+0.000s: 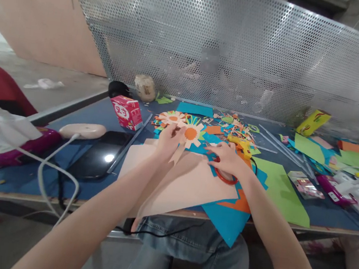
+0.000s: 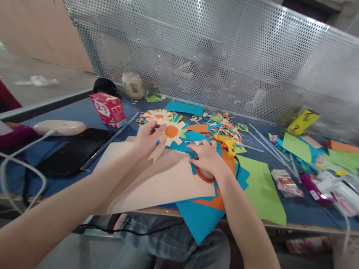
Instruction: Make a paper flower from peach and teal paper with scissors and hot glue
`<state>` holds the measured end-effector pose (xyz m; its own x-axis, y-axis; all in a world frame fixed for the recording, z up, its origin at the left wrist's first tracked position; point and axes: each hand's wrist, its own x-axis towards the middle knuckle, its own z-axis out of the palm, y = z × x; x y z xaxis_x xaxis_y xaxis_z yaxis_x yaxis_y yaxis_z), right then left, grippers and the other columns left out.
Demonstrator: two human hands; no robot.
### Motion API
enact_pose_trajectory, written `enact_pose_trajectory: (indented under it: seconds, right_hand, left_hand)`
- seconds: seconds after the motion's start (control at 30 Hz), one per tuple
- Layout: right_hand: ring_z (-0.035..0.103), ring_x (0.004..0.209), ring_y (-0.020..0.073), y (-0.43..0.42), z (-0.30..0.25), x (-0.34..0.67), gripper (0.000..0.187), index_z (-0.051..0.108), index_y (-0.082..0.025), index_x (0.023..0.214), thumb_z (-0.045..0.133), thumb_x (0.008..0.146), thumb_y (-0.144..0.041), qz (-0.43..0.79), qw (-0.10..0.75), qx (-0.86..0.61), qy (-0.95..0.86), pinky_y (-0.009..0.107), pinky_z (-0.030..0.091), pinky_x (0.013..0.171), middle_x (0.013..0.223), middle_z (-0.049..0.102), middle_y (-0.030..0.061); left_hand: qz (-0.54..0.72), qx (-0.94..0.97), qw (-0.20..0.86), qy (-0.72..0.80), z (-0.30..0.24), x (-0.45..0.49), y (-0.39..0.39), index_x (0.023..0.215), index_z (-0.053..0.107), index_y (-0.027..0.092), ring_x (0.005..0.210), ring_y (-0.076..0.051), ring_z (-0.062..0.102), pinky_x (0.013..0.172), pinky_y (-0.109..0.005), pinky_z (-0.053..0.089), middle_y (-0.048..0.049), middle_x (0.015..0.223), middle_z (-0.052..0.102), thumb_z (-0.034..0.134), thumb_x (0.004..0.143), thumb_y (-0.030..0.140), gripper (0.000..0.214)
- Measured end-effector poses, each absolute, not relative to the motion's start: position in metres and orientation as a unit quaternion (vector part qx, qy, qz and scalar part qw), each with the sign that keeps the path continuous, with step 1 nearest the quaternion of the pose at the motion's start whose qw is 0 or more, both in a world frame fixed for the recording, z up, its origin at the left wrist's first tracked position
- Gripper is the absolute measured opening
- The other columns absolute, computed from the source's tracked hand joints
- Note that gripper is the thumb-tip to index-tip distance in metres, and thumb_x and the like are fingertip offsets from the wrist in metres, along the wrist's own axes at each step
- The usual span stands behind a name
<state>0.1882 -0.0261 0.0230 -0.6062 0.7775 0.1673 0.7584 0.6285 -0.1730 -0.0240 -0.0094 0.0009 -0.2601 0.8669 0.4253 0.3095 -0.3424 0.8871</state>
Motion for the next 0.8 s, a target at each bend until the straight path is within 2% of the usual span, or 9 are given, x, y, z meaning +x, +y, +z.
enact_pose_trajectory:
  seconds: [0.13, 0.27, 0.4, 0.57, 0.7, 0.8]
  right_hand:
    - [0.051, 0.103, 0.0271, -0.029, 0.028, 0.185, 0.027, 0.064, -0.023, 0.107, 0.061, 0.08, -0.025, 0.01, 0.073, -0.431, -0.899, 0.042, 0.029, 0.086, 0.101, 0.065, 0.0115]
    - [0.056, 0.098, 0.0243, -0.025, 0.024, 0.187, 0.024, 0.065, -0.023, 0.103, 0.059, 0.081, -0.019, 0.034, 0.095, -0.409, -0.907, 0.041, 0.027, 0.086, 0.095, 0.069, 0.0072]
    - [0.06, 0.091, 0.0208, -0.021, 0.021, 0.189, 0.026, 0.065, -0.022, 0.102, 0.057, 0.079, -0.012, 0.099, 0.166, -0.392, -0.9, 0.039, 0.033, 0.087, 0.088, 0.071, 0.0043]
    - [0.063, 0.082, 0.0165, -0.02, 0.021, 0.189, 0.029, 0.064, -0.025, 0.103, 0.054, 0.078, -0.014, 0.208, 0.301, -0.406, -0.837, 0.031, 0.046, 0.075, 0.087, 0.069, 0.0022]
    - [0.064, 0.077, 0.0156, -0.012, 0.013, 0.191, 0.03, 0.062, -0.024, 0.104, 0.058, 0.074, -0.02, 0.266, 0.391, -0.417, -0.776, 0.031, 0.049, 0.073, 0.082, 0.068, 0.0013]
    - [0.064, 0.075, 0.0152, -0.004, 0.007, 0.193, 0.027, 0.062, -0.022, 0.097, 0.059, 0.071, -0.02, 0.288, 0.428, -0.424, -0.744, 0.031, 0.049, 0.071, 0.079, 0.067, 0.0008]
  left_hand:
    - [0.586, 0.564, 0.215, 0.541, -0.001, -0.024, -0.007, 0.062, 0.044, 0.019, 0.052, -0.009, 0.036, 0.05, -0.023, 0.027, 0.0031, 0.057, 0.045, 0.052, 0.08, 0.035, 0.025]
    - [0.579, 0.566, 0.223, 0.542, -0.004, -0.026, -0.002, 0.063, 0.046, 0.019, 0.052, -0.01, 0.037, 0.05, -0.023, 0.028, 0.0033, 0.056, 0.045, 0.052, 0.079, 0.034, 0.023]
    - [0.584, 0.574, 0.229, 0.526, -0.005, -0.025, -0.001, 0.064, 0.047, 0.019, 0.052, -0.009, 0.036, 0.052, -0.023, 0.028, 0.0039, 0.056, 0.043, 0.051, 0.079, 0.033, 0.021]
    - [0.589, 0.566, 0.235, 0.527, -0.004, -0.025, -0.001, 0.064, 0.047, 0.018, 0.053, -0.009, 0.036, 0.053, -0.023, 0.028, 0.004, 0.057, 0.043, 0.051, 0.079, 0.033, 0.021]
    - [0.591, 0.569, 0.243, 0.518, -0.006, -0.025, 0.002, 0.065, 0.048, 0.018, 0.055, -0.009, 0.039, 0.054, -0.022, 0.03, 0.0033, 0.06, 0.046, 0.051, 0.08, 0.033, 0.021]
    - [0.593, 0.572, 0.254, 0.506, -0.01, -0.026, 0.005, 0.066, 0.048, 0.018, 0.056, -0.009, 0.039, 0.054, -0.022, 0.03, 0.0028, 0.061, 0.048, 0.052, 0.079, 0.036, 0.022]
